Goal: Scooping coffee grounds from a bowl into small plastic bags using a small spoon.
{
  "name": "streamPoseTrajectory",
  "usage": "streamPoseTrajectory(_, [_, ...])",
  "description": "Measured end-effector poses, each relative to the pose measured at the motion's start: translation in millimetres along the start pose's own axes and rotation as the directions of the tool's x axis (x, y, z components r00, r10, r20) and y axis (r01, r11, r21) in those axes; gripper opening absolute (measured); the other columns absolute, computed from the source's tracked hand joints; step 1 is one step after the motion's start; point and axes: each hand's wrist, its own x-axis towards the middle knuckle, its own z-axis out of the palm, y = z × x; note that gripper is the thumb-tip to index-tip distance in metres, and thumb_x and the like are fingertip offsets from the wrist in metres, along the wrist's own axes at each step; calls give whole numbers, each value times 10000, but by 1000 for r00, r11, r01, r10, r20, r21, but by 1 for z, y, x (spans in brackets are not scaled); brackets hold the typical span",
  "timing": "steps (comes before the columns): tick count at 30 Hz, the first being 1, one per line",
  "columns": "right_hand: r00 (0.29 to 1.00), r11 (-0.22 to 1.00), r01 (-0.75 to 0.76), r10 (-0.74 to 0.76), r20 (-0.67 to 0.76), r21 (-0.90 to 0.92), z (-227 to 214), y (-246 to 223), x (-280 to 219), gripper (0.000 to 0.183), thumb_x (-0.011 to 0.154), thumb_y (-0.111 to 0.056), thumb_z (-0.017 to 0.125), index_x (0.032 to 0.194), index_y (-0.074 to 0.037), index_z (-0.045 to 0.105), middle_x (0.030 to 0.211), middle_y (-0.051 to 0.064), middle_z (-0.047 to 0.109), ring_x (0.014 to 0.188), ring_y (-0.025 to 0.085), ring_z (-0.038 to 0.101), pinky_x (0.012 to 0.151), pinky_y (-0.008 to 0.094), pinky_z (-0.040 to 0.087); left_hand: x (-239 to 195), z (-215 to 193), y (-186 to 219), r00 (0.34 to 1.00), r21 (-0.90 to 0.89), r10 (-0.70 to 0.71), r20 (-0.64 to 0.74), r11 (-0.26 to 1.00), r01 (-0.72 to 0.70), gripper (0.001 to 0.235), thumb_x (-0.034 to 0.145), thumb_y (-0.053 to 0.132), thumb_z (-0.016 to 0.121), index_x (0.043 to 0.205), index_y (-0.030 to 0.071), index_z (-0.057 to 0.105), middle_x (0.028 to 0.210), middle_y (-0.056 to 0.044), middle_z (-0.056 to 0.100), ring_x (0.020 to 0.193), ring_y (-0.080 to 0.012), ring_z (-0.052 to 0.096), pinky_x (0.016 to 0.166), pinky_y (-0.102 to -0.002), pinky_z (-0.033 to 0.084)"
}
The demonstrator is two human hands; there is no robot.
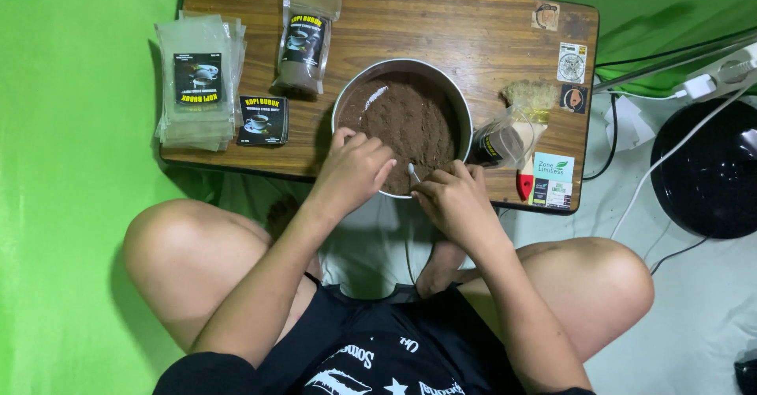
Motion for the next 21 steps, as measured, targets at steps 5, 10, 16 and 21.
streamPoseTrajectory(5, [998,985,-57,56,14,164,-11,0,14,258,796,-173,775,1053,-171,799,935,31,723,1006,289,616,852,466,488,20,-6,-27,997,135,-2,-71,991,11,64,959,220,656,929,165,670,796,-11,586,849,-209,624,1004,-458,414])
streamPoseTrajectory(10, [986,974,-36,71,-153,222,4,11,37,252,855,-98,737,1088,-166,807,937,43,735,933,308,632,773,422,511,43,-5,-38,997,158,-39,-69,986,50,101,970,134,646,1051,143,706,837,-4,597,884,-201,622,1013,-450,386])
streamPoseTrajectory(16, [925,998,-40,54,-376,43,21,23,73,192,945,-157,709,1103,-205,806,865,16,713,919,251,639,732,352,486,61,10,-46,996,139,-8,-91,990,21,144,965,125,673,1104,135,712,884,-32,631,966,-223,610,1059,-506,324])
streamPoseTrajectory(21, [910,992,-51,93,-405,112,38,37,90,183,962,-151,738,1133,-111,789,921,71,720,932,287,632,760,352,532,67,20,-44,998,124,-17,-55,992,24,175,979,114,674,1140,114,743,986,-69,715,1079,-234,609,1113,-573,216])
